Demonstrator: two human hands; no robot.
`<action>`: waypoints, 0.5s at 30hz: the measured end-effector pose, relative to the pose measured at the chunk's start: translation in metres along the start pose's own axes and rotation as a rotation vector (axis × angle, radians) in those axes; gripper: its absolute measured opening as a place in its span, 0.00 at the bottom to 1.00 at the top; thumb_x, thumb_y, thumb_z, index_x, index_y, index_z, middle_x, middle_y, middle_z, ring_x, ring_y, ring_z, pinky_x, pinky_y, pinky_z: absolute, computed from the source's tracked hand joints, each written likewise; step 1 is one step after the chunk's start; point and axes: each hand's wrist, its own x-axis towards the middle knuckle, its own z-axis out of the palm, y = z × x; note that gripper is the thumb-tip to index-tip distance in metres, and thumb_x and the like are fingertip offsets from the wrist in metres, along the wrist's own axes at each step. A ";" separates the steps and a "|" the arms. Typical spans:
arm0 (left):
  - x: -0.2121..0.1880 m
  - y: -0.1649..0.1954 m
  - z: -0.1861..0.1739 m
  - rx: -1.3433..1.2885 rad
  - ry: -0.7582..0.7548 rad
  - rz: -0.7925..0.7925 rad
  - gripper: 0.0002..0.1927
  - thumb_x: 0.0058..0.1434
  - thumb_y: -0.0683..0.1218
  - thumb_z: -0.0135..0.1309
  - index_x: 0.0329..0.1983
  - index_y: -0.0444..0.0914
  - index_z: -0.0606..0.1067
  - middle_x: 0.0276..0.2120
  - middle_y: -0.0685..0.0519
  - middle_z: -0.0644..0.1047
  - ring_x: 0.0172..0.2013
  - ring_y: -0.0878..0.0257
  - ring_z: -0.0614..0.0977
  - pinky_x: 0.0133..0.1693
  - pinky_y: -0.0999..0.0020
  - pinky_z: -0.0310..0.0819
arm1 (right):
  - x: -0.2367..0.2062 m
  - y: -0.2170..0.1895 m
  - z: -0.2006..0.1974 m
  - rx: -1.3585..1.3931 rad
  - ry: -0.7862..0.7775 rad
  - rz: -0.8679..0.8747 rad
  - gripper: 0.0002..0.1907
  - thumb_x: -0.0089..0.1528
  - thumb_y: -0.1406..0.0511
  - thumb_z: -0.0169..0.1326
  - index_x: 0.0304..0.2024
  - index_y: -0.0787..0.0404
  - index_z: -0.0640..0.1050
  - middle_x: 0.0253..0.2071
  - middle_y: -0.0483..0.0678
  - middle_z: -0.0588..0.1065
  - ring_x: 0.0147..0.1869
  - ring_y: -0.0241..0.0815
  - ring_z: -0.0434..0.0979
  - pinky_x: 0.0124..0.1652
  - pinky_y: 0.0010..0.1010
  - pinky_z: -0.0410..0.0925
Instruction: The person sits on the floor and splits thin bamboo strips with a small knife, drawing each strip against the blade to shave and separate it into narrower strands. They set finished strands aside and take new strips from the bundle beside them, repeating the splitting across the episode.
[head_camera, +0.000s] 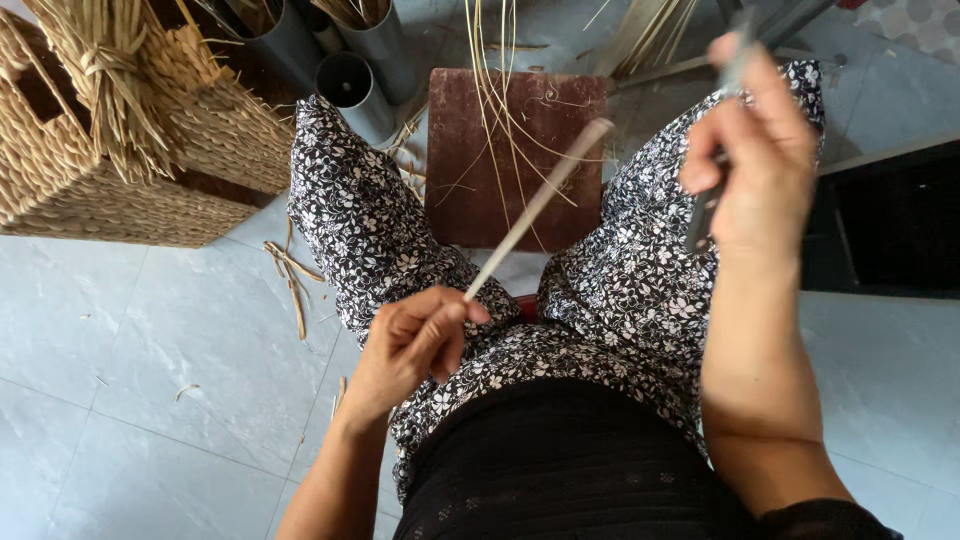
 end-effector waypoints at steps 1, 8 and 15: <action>0.001 0.000 0.000 -0.035 0.013 -0.005 0.16 0.74 0.49 0.44 0.45 0.36 0.80 0.15 0.58 0.72 0.14 0.74 0.70 0.17 0.78 0.62 | -0.001 -0.004 -0.001 0.030 0.018 -0.013 0.18 0.79 0.66 0.46 0.70 0.63 0.71 0.30 0.46 0.73 0.25 0.31 0.67 0.27 0.20 0.62; 0.015 0.002 0.010 -0.090 0.000 -0.005 0.15 0.75 0.49 0.44 0.47 0.36 0.79 0.16 0.58 0.72 0.15 0.74 0.69 0.18 0.78 0.60 | -0.039 0.015 0.038 0.010 -0.398 0.216 0.24 0.72 0.67 0.46 0.72 0.61 0.66 0.30 0.48 0.77 0.26 0.30 0.70 0.27 0.20 0.67; 0.012 0.007 0.015 -0.007 -0.029 0.029 0.15 0.75 0.49 0.44 0.45 0.36 0.79 0.15 0.59 0.70 0.16 0.75 0.67 0.19 0.78 0.59 | -0.046 0.037 0.057 -0.128 -0.496 0.112 0.16 0.73 0.72 0.47 0.63 0.63 0.74 0.32 0.49 0.78 0.28 0.30 0.71 0.27 0.18 0.68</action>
